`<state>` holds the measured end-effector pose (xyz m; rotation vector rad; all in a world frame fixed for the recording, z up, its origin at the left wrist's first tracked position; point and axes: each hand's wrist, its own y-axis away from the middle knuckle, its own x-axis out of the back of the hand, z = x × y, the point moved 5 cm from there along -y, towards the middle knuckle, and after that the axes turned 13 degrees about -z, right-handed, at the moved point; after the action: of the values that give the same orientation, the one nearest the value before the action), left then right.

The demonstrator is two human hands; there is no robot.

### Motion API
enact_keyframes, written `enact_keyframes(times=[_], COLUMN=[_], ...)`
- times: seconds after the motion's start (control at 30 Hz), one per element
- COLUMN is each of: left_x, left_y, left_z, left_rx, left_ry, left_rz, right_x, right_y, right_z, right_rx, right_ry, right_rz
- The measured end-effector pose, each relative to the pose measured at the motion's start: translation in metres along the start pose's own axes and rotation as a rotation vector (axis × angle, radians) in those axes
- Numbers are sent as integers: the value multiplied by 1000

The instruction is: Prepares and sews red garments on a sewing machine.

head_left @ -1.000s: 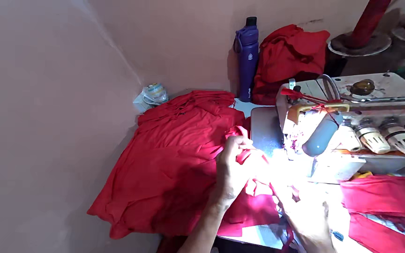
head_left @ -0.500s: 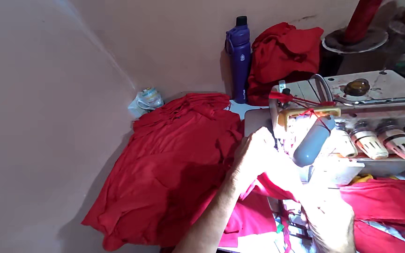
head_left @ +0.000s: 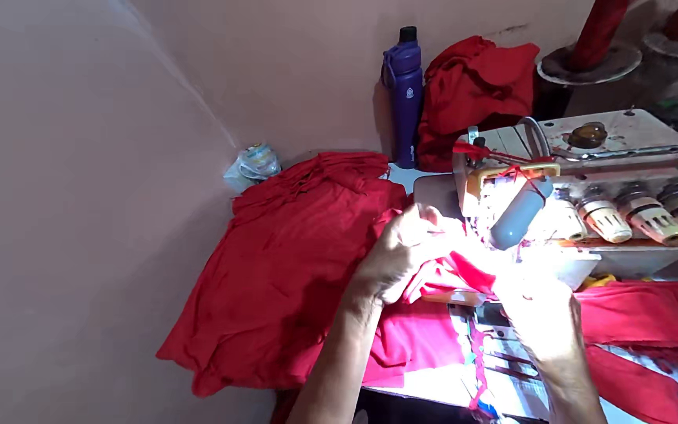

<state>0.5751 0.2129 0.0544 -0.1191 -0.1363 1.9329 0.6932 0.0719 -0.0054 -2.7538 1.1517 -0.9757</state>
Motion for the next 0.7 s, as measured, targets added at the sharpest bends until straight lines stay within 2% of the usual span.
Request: enact_keyframes(times=[0.07, 0.13, 0.2, 0.27, 0.33, 0.4, 0.5, 0.57, 0.63, 0.7], left_x=[-7, -16, -21, -15, -14, -20, -47, -63, -63, -48], left_y=[3, 1, -1, -1, 2, 11, 25, 25, 19, 10], left_z=[-1, 3, 2, -3, 3, 12, 27, 35, 37, 23], left_rx=[-154, -329, -381, -355, -367, -323, -349, -426, -495, -494], left_ry=[-157, -640, -1014, -1208, -1265, -1217, -1257, -1332, -1322, -1194], left_rz=[0, 58, 127, 73, -6, -84, -180, -146, -50, 69], right_x=[0, 0, 0, 4, 9, 11, 8, 8, 9, 8], right_y=[0, -1, -2, -3, -3, -2, 1, 2, 6, 12], right_z=[-7, -10, -10, -11, -14, -19, -22, -23, -19, -10], right_rx=[17, 24, 27, 64, 153, 273, 502, 608, 554, 376], right_ry=[104, 132, 102, 106, 124, 114, -97, -327, -526, -786], right_rz=[2, -16, -43, -8, 53, 49, -137, -340, -493, -657])
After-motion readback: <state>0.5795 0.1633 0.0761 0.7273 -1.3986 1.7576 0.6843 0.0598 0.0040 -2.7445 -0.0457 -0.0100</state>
